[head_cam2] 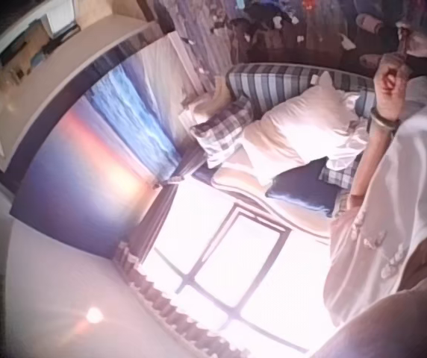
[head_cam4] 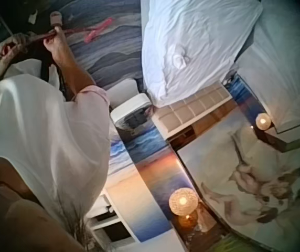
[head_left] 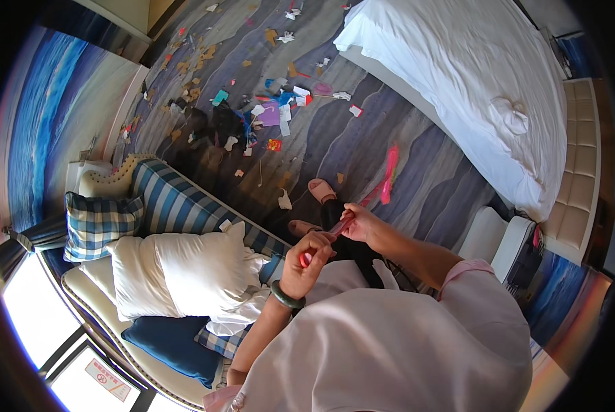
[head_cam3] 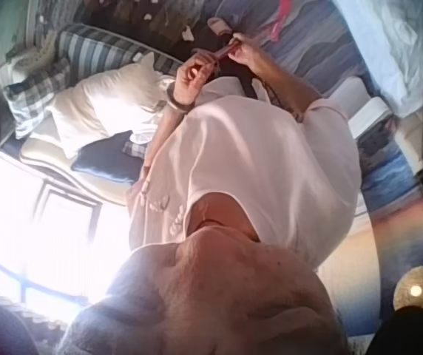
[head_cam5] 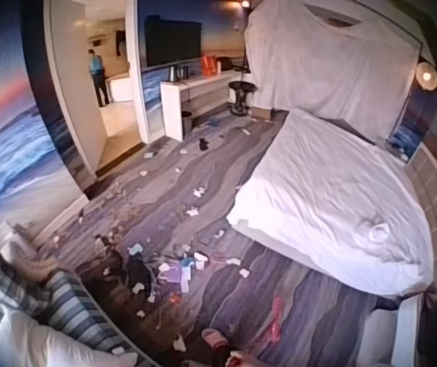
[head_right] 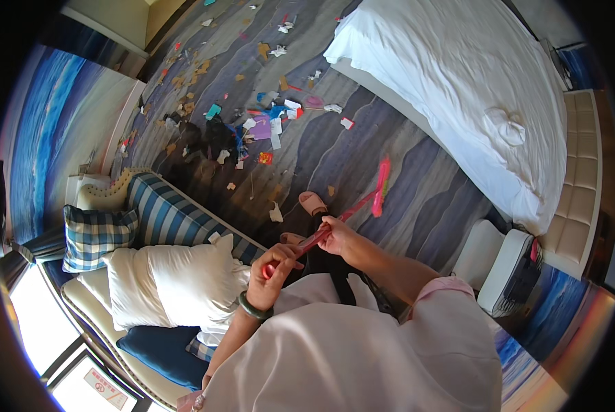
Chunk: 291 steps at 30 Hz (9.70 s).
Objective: The person picks up a white pillow from the bed and places it on a sofa, then lifts a sofa cushion to retrieve a black bag. The person then uses a red broom to sweep scattered debris on the floor into a pile.
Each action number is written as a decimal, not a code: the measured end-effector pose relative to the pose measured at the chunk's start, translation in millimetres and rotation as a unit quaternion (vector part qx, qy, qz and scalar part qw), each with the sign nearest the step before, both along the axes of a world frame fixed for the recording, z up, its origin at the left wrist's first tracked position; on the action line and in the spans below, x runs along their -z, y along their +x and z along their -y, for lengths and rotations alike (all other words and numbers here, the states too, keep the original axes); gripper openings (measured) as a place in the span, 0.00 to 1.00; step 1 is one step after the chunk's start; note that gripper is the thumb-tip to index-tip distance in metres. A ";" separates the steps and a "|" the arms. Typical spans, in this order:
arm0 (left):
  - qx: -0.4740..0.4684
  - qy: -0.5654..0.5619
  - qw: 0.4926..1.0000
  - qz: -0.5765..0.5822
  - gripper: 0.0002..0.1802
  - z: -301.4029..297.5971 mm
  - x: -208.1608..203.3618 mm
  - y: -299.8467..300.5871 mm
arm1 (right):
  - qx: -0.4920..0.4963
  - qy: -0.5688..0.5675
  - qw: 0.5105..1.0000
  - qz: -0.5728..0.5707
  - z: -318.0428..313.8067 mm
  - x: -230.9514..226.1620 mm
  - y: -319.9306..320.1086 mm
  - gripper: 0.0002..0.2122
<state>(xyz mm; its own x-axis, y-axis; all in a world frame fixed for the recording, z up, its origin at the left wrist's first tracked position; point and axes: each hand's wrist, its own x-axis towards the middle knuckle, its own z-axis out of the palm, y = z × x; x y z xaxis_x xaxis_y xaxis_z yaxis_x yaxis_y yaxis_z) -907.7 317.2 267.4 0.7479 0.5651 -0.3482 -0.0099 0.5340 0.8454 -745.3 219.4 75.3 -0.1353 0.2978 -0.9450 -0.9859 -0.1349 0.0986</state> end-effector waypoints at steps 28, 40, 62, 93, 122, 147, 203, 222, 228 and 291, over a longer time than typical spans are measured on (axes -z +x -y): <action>-0.019 0.250 0.968 0.011 0.07 -0.8 -33.7 -91.0 | -0.029 0.159 0.986 -0.034 -61.3 -19.7 -92.3 0.08; 0.044 0.451 0.891 -0.014 0.11 -11.0 -56.1 -118.4 | -0.075 0.283 0.949 -0.118 -149.9 -44.5 -142.5 0.10; -0.143 -0.081 0.986 0.040 0.02 -91.2 86.6 209.1 | 0.072 0.030 0.996 0.046 -106.2 78.5 207.4 0.06; -0.351 -0.087 0.928 -0.086 0.06 -166.0 -2.2 191.6 | -0.133 -0.002 0.990 -0.056 -244.2 14.6 153.9 0.08; -0.236 -0.179 0.955 0.002 0.06 -142.2 31.2 107.7 | -0.035 -0.033 0.998 -0.045 -148.6 58.6 133.8 0.09; -0.248 -0.180 0.949 -0.078 0.04 -194.6 13.6 162.4 | -0.119 -0.076 0.988 -0.060 -199.8 29.7 181.0 0.10; -0.582 0.253 0.732 -0.250 0.16 -48.6 -59.6 37.6 | -0.631 0.055 0.752 -0.183 -203.5 -2.1 -89.8 0.14; -0.594 0.362 0.678 -0.239 0.17 -10.2 -98.8 9.5 | -0.650 0.089 0.729 -0.194 -169.4 -71.0 -124.3 0.10; -0.656 0.242 0.673 -0.243 0.13 -78.7 -67.7 -16.3 | -0.643 -0.002 0.716 -0.272 -219.1 -20.7 -148.7 0.15; -0.080 0.092 0.992 -0.017 0.06 -386.2 21.6 -47.8 | -0.128 -0.009 0.992 -0.004 -408.6 47.9 -29.9 0.11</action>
<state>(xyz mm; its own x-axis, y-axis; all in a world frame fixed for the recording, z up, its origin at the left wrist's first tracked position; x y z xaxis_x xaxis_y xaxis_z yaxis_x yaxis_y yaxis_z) -955.5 703.4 245.9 0.6328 0.7325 -0.2511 -0.0526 0.3641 0.9299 -775.2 628.0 27.4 -0.2126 0.2363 -0.9481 -0.9183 -0.3798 0.1113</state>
